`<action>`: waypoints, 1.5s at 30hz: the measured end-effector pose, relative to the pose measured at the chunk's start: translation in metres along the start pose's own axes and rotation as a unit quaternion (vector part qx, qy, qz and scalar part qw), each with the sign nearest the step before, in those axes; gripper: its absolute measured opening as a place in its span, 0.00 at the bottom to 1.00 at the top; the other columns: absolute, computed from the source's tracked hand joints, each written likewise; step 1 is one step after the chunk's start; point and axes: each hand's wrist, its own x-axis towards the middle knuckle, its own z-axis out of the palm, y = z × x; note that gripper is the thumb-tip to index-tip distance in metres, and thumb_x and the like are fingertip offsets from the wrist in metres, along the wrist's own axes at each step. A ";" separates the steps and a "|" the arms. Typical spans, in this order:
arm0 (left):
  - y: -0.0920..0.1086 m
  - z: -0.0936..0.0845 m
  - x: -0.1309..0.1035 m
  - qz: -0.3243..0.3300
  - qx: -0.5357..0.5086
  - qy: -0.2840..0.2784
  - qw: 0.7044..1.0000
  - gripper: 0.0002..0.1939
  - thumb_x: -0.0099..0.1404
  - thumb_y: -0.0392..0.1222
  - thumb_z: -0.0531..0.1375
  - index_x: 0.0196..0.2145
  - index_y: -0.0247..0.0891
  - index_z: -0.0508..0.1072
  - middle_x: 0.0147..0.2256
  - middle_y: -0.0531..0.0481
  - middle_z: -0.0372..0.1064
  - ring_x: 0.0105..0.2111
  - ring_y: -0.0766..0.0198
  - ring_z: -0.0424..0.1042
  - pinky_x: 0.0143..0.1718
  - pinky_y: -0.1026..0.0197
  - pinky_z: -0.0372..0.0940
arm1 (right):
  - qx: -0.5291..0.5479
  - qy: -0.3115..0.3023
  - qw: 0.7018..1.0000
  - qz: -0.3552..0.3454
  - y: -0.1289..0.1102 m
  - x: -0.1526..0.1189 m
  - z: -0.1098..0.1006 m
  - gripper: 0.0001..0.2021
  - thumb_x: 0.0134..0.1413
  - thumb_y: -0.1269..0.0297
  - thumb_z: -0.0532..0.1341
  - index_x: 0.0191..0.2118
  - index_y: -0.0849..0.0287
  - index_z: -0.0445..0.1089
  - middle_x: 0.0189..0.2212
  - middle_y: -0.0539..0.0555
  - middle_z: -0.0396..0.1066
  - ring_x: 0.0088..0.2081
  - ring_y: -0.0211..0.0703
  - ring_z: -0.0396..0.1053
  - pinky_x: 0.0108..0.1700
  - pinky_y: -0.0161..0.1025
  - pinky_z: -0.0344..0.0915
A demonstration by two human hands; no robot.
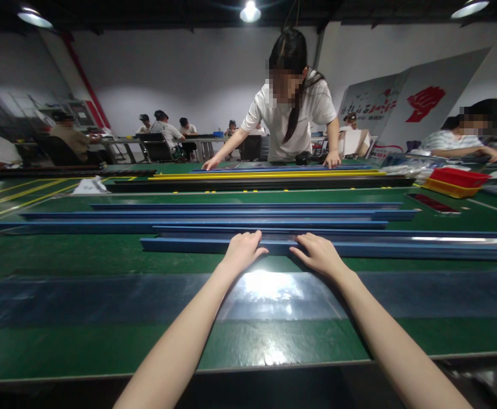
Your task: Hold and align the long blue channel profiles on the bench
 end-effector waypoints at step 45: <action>0.000 0.011 -0.001 0.029 -0.030 0.041 0.998 0.17 0.62 0.54 0.52 0.36 0.37 0.69 0.34 0.48 0.71 0.34 0.61 0.70 0.33 0.62 0.59 | -0.009 -0.006 1.000 0.008 -0.003 0.000 -0.004 0.16 0.58 0.55 0.47 0.34 0.59 0.66 0.31 0.55 0.70 0.34 0.42 0.67 0.33 0.34 0.54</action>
